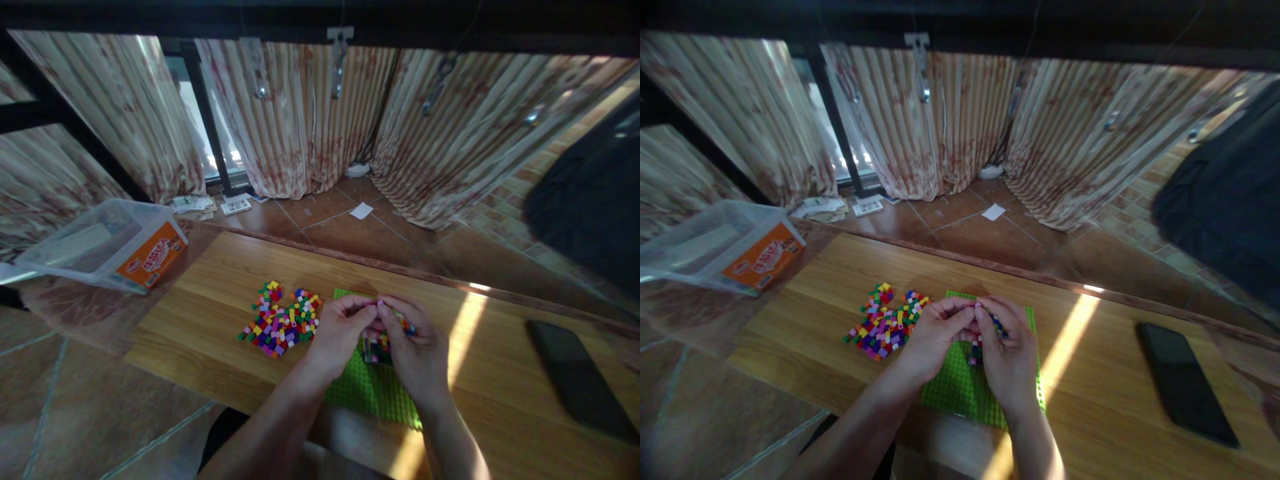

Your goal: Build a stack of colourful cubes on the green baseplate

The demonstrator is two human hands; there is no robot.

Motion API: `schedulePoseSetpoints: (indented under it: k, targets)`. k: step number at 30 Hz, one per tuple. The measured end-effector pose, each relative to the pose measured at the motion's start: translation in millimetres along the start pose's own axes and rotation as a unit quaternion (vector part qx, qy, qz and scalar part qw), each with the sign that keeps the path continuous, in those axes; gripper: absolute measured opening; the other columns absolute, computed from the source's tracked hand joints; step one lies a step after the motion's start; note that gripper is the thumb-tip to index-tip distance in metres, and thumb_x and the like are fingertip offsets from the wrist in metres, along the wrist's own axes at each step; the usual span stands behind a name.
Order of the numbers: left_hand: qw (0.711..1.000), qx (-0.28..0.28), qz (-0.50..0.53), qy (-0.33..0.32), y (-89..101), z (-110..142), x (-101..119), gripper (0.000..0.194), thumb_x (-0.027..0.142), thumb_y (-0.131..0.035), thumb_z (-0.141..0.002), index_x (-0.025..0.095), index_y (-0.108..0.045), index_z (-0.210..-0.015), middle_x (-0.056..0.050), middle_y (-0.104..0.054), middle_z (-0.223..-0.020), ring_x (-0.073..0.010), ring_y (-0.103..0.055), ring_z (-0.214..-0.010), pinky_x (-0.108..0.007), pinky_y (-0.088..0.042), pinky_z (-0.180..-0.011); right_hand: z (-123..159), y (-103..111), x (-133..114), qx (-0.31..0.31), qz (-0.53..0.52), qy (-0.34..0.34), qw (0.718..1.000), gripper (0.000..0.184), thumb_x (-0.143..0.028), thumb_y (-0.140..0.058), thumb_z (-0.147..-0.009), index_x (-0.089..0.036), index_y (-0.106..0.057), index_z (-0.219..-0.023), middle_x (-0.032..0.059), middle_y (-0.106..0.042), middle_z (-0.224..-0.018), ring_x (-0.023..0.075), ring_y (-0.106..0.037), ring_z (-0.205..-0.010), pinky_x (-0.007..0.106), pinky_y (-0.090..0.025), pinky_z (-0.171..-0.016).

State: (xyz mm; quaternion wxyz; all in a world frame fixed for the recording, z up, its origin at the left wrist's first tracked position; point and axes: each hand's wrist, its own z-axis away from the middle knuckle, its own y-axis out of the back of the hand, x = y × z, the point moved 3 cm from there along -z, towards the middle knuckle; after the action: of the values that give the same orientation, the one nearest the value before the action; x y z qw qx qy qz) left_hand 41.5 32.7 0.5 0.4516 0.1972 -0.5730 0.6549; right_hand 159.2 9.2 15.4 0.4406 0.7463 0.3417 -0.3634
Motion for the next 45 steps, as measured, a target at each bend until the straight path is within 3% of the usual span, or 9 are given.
schedulePoseSetpoints:
  k: [5,10,14,22,27,32,38,45]
  targets:
    - [1.000,-0.002,0.011,0.008,-0.8,1,-2,0.025,0.033,-0.080,-0.067,0.011,-0.070,-0.077,-0.003,-0.068,-0.066,-0.0112,-0.062,-0.058,-0.024,-0.050,-0.060,1,3,-1,0.017,0.001,0.038,0.999,0.013,-0.034,-0.062,-0.087,-0.029,-0.073,-0.093,0.0024,-0.068,-0.100,0.0191,-0.063,-0.094,0.038,-0.051,-0.083]
    - [0.995,0.007,0.079,0.057,-1.2,1,-3,0.023,0.026,-0.082,-0.065,0.010,-0.069,-0.074,-0.003,-0.067,-0.066,-0.0090,-0.060,-0.055,-0.021,-0.050,-0.060,1,2,-6,0.021,0.043,0.085,0.995,0.014,-0.032,-0.061,-0.088,-0.029,-0.073,-0.094,0.0026,-0.068,-0.099,0.0198,-0.062,-0.094,0.040,-0.050,-0.084]
    - [0.987,0.040,0.121,0.096,1.8,0,0,0.009,0.017,-0.073,-0.070,0.011,-0.067,-0.074,-0.004,-0.068,-0.068,-0.0108,-0.064,-0.062,-0.020,-0.050,-0.060,3,3,-9,0.039,0.029,0.081,0.996,0.013,-0.032,-0.063,-0.087,-0.030,-0.073,-0.095,0.0021,-0.069,-0.098,0.0195,-0.064,-0.092,0.039,-0.052,-0.082]
    - [0.985,0.113,0.105,0.084,12.9,-7,6,0.003,0.014,-0.065,-0.069,0.013,-0.063,-0.071,-0.003,-0.067,-0.065,-0.0111,-0.062,-0.055,-0.020,-0.047,-0.052,-2,14,7,0.066,0.018,0.006,0.998,0.013,-0.033,-0.064,-0.084,-0.024,-0.072,-0.089,0.0027,-0.072,-0.089,0.0194,-0.066,-0.084,0.038,-0.053,-0.078]
    - [0.985,0.120,0.081,0.097,13.0,-7,2,0.005,0.011,-0.059,-0.069,0.012,-0.063,-0.071,-0.002,-0.065,-0.063,-0.0098,-0.060,-0.052,-0.019,-0.044,-0.048,-5,17,11,0.013,0.081,-0.010,0.997,0.016,-0.034,-0.060,-0.086,-0.025,-0.072,-0.092,0.0037,-0.073,-0.092,0.0208,-0.067,-0.087,0.038,-0.052,-0.079]
    - [0.989,0.112,0.059,0.078,13.0,-7,-2,0.001,0.013,-0.064,-0.071,0.013,-0.063,-0.072,-0.002,-0.065,-0.062,-0.0095,-0.060,-0.050,-0.019,-0.045,-0.048,-6,13,8,-0.044,0.126,0.000,0.991,0.018,-0.034,-0.056,-0.089,-0.024,-0.071,-0.092,0.0053,-0.072,-0.092,0.0220,-0.065,-0.085,0.041,-0.050,-0.079]
    - [0.990,0.122,0.050,0.049,13.0,-9,-7,0.005,0.015,-0.066,-0.075,0.013,-0.063,-0.072,-0.003,-0.066,-0.067,-0.0099,-0.062,-0.054,-0.020,-0.049,-0.054,-12,6,13,-0.079,0.113,0.009,0.990,0.017,-0.033,-0.057,-0.088,-0.026,-0.072,-0.091,0.0051,-0.071,-0.093,0.0238,-0.063,-0.091,0.045,-0.047,-0.085]
    - [0.992,0.115,0.044,0.041,10.2,-11,-11,0.004,0.013,-0.061,-0.079,0.013,-0.063,-0.076,-0.005,-0.069,-0.075,-0.0093,-0.062,-0.055,-0.021,-0.050,-0.055,-17,5,20,-0.111,0.075,-0.011,0.991,0.016,-0.031,-0.059,-0.085,-0.026,-0.074,-0.089,0.0035,-0.072,-0.096,0.0216,-0.063,-0.096,0.044,-0.047,-0.089]
